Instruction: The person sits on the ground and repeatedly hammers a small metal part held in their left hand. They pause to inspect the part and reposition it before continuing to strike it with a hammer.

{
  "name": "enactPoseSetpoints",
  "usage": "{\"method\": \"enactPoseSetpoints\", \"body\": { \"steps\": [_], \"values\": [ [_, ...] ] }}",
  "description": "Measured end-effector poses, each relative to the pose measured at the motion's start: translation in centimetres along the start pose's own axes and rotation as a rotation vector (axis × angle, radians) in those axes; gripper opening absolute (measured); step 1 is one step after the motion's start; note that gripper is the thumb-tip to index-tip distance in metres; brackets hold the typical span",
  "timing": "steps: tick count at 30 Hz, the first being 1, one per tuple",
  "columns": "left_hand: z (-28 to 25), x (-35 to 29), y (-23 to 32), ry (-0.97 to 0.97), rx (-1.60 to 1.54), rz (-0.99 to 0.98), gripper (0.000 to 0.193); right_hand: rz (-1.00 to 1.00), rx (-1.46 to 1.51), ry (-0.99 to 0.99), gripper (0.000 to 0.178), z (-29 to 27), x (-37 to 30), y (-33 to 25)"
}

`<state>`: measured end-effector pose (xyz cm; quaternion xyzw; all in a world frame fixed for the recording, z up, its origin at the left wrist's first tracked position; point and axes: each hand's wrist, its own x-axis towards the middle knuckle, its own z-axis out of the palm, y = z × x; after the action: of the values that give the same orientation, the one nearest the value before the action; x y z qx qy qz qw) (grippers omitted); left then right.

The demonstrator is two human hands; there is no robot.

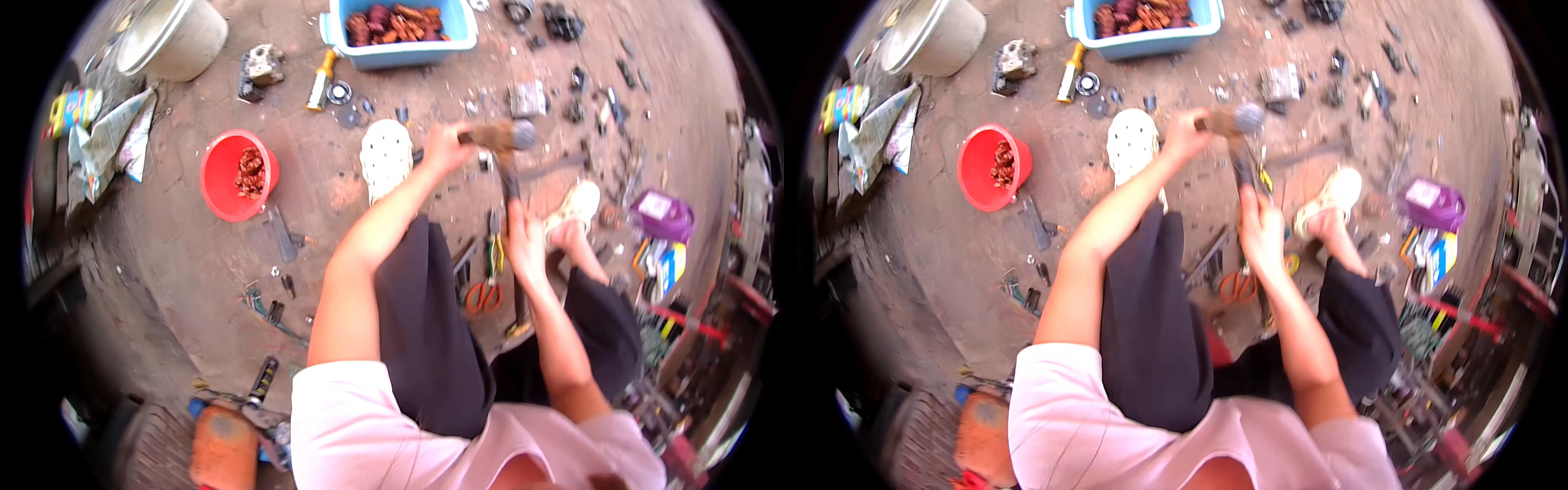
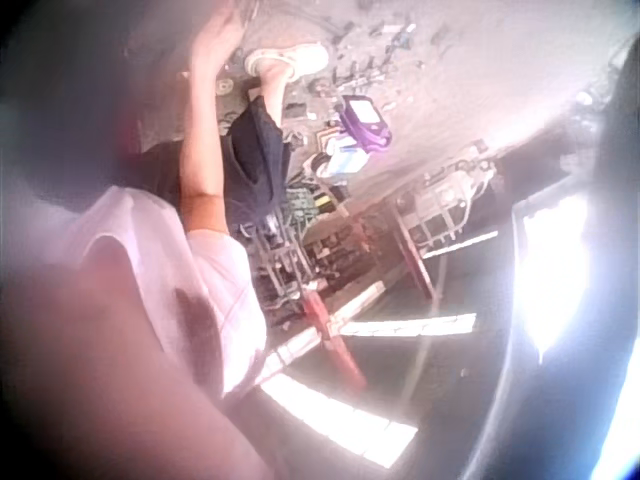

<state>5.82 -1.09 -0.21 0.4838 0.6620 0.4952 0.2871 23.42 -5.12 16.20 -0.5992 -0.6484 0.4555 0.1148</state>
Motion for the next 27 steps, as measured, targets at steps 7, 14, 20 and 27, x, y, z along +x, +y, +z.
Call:
{"method": "enactPoseSetpoints", "body": {
  "steps": [7,14,20,27],
  "values": [
    [0.2,-1.1,0.2,0.046,-0.179,0.074,0.012,-0.330,0.612,0.065,0.059,-7.9,-2.9,-8.1],
    [1.3,-2.3,-0.9,-0.019,-0.182,0.104,0.014,0.217,0.085,-0.028,0.051,0.8,-0.2,4.1],
    [0.6,-1.9,0.4,0.029,-0.143,0.042,0.022,0.023,0.190,0.289,0.050,-6.3,-0.9,3.2],
    [1.7,-3.1,4.2,-0.239,-0.019,0.297,0.023,0.127,0.289,0.126,0.052,-8.8,-5.4,0.8]
  ]
}}
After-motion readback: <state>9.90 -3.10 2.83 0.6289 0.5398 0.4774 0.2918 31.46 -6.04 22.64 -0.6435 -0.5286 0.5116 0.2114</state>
